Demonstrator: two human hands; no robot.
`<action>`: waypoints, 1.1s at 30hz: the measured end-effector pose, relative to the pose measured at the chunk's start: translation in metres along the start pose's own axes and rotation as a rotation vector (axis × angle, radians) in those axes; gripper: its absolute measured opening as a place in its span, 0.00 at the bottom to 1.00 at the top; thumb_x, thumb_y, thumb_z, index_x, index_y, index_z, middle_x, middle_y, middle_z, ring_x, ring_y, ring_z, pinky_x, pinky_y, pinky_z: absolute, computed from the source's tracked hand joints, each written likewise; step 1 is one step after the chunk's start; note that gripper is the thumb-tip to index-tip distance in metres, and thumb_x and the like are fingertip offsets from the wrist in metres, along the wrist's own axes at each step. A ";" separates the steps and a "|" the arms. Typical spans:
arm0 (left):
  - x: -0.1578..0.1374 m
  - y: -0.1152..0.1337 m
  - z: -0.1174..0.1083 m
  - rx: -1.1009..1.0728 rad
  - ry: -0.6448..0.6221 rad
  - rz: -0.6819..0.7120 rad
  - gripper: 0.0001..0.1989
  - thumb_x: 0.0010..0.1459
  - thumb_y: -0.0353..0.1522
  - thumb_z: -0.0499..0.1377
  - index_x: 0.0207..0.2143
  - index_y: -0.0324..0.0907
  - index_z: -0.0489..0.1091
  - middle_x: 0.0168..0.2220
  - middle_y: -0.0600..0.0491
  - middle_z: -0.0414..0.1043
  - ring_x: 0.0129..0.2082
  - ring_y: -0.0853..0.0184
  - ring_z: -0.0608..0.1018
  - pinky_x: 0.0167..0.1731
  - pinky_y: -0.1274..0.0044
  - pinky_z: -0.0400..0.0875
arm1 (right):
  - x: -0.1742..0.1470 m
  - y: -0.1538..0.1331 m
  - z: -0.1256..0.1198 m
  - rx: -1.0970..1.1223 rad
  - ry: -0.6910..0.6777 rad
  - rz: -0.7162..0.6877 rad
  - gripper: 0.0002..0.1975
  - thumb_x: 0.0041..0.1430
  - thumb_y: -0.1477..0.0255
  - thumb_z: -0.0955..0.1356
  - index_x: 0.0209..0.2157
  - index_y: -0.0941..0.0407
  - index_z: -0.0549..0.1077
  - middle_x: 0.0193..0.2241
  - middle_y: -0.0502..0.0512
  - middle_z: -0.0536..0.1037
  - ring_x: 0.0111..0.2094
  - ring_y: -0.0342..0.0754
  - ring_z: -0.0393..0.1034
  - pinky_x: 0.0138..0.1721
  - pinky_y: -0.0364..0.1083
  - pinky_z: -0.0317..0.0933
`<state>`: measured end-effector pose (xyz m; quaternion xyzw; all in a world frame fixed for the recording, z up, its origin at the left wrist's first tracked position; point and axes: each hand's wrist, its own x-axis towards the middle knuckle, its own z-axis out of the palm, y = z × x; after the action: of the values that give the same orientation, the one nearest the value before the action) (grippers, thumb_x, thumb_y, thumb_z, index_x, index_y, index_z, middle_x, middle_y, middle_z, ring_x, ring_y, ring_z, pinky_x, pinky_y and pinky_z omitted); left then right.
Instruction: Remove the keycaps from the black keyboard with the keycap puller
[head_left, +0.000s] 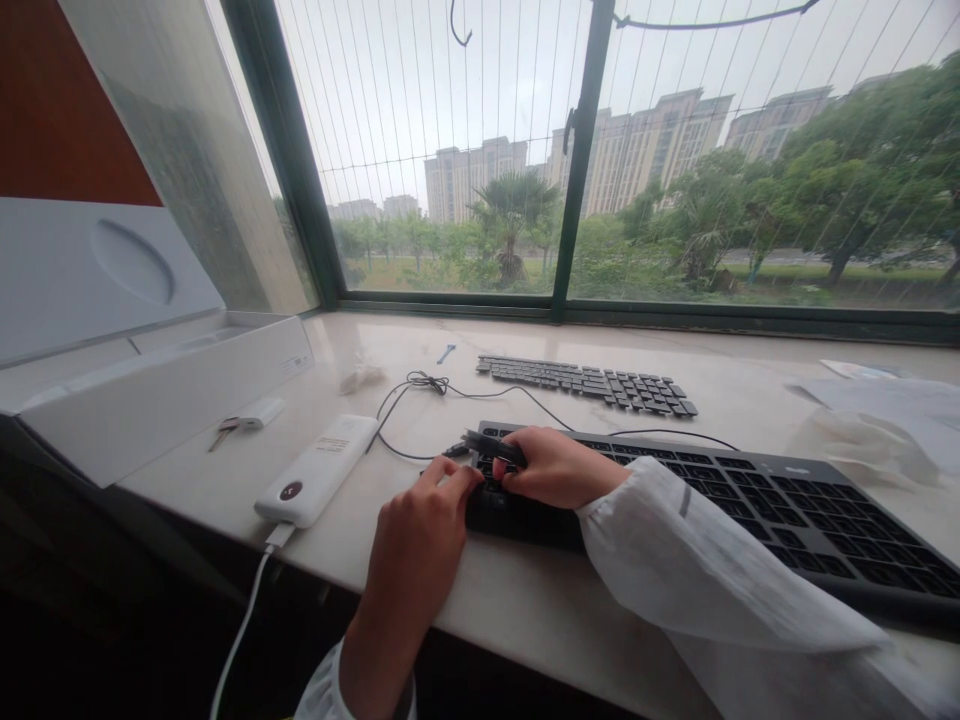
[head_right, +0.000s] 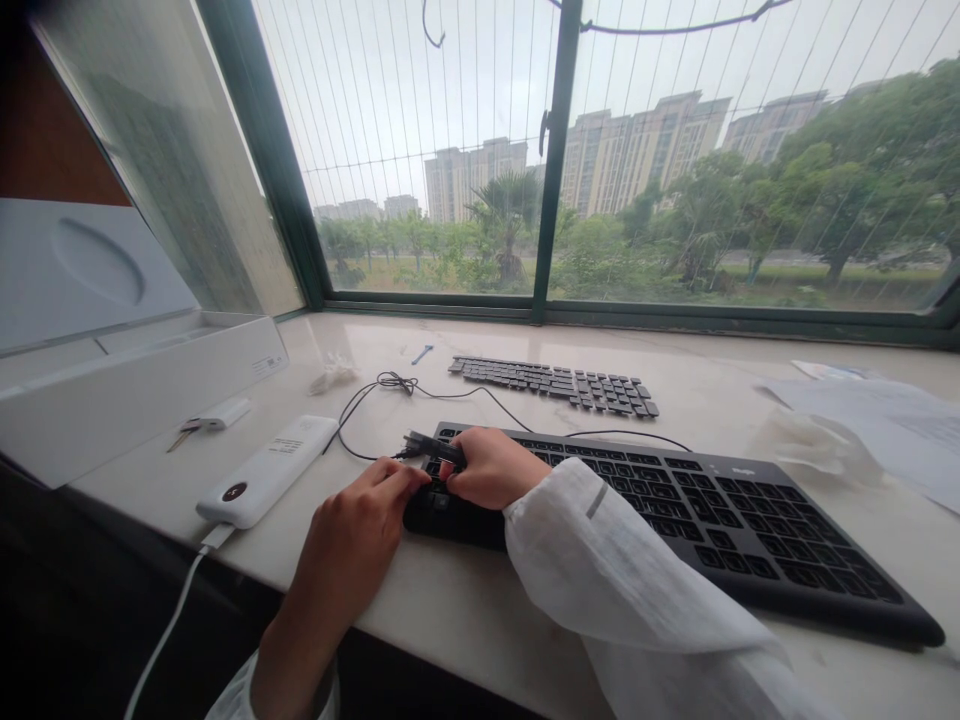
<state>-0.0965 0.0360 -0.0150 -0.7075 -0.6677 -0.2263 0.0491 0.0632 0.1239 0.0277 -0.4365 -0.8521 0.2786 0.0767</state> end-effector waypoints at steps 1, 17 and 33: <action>0.000 0.000 0.000 0.002 0.001 -0.001 0.11 0.65 0.33 0.49 0.42 0.54 0.70 0.41 0.58 0.72 0.29 0.70 0.76 0.25 0.78 0.59 | 0.000 0.000 0.000 0.008 -0.006 0.008 0.06 0.49 0.69 0.64 0.26 0.57 0.70 0.21 0.49 0.69 0.25 0.42 0.60 0.25 0.40 0.51; 0.001 0.002 -0.001 0.027 -0.018 -0.005 0.12 0.65 0.33 0.48 0.43 0.54 0.71 0.42 0.56 0.72 0.31 0.70 0.76 0.26 0.79 0.60 | 0.000 -0.007 0.006 0.058 0.049 0.162 0.03 0.46 0.74 0.66 0.27 0.57 0.69 0.27 0.52 0.73 0.30 0.45 0.65 0.29 0.42 0.53; 0.001 0.001 -0.001 0.007 -0.016 -0.008 0.12 0.64 0.33 0.49 0.43 0.55 0.70 0.42 0.58 0.72 0.30 0.69 0.76 0.27 0.77 0.60 | 0.008 0.012 0.000 0.235 -0.077 0.066 0.04 0.42 0.75 0.65 0.25 0.57 0.68 0.20 0.46 0.68 0.24 0.42 0.61 0.25 0.41 0.52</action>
<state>-0.0954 0.0361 -0.0136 -0.7065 -0.6716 -0.2184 0.0454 0.0669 0.1359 0.0203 -0.4415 -0.8010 0.3952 0.0854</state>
